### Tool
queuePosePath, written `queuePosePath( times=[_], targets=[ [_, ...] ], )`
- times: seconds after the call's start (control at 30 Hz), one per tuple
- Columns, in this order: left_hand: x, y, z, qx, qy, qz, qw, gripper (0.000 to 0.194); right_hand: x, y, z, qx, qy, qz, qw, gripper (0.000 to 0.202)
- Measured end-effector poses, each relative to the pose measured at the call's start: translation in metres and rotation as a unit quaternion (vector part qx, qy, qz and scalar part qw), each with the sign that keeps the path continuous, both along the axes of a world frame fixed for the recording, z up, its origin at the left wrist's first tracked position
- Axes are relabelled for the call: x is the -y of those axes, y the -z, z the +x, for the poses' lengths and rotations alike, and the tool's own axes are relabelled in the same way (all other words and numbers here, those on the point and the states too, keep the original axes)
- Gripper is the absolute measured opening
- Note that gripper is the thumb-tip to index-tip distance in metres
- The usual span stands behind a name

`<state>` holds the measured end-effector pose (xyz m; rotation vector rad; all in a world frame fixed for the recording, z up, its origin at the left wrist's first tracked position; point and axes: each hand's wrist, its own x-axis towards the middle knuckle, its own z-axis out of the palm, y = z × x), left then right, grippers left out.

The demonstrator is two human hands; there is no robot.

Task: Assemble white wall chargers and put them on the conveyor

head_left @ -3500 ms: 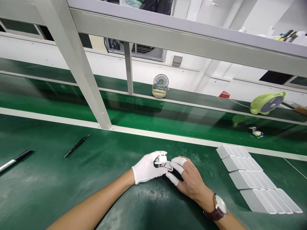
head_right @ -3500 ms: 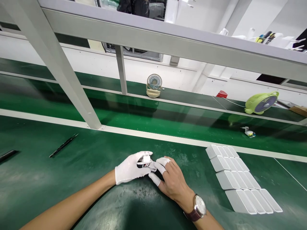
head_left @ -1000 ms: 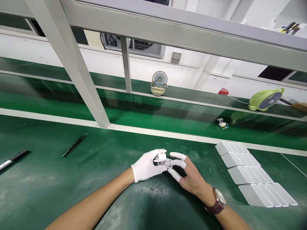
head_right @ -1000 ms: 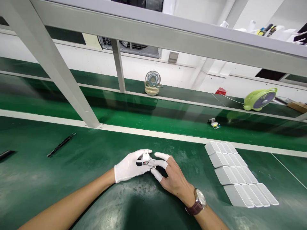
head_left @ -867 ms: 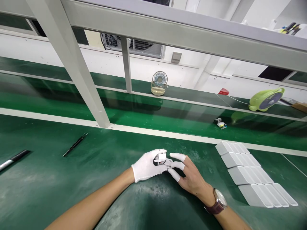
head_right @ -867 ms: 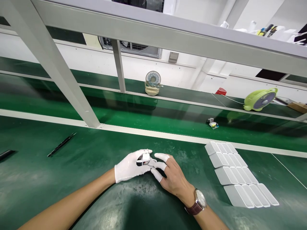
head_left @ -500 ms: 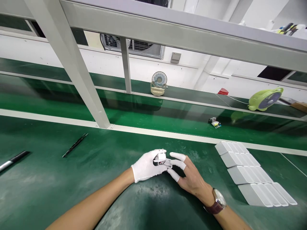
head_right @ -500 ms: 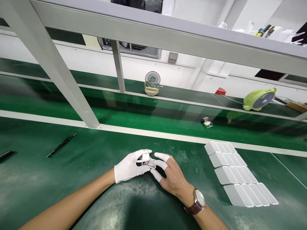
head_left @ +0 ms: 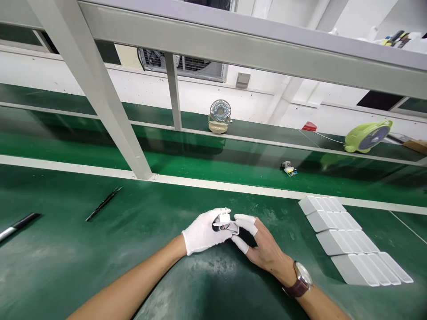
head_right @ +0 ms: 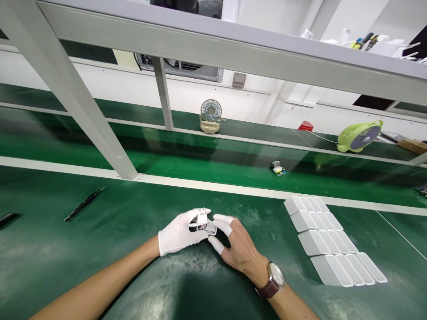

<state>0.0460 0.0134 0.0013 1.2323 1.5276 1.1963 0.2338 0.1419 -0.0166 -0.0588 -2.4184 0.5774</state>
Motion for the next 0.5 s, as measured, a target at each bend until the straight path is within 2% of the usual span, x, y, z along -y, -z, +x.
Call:
queuePosePath(
  times=[0.2, 0.33, 0.43, 0.5],
  targets=[
    [-0.001, 0.003, 0.000, 0.008, -0.015, 0.009, 1.000, 0.058, 0.001, 0.002, -0.002, 0.006, -0.022, 0.004, 1.000, 0.056],
    [-0.001, -0.002, 0.001, 0.011, -0.008, 0.009, 1.000, 0.053, 0.002, 0.002, -0.002, 0.028, -0.032, -0.020, 0.999, 0.058],
    [0.000, -0.010, -0.001, -0.031, -0.016, -0.011, 0.999, 0.054, 0.004, 0.003, -0.005, 0.044, -0.054, -0.108, 0.992, 0.046],
    [0.000, -0.014, -0.001, -0.057, -0.020, -0.027, 0.998, 0.058, 0.005, 0.003, -0.009, 0.025, -0.050, -0.238, 0.970, 0.036]
  ],
)
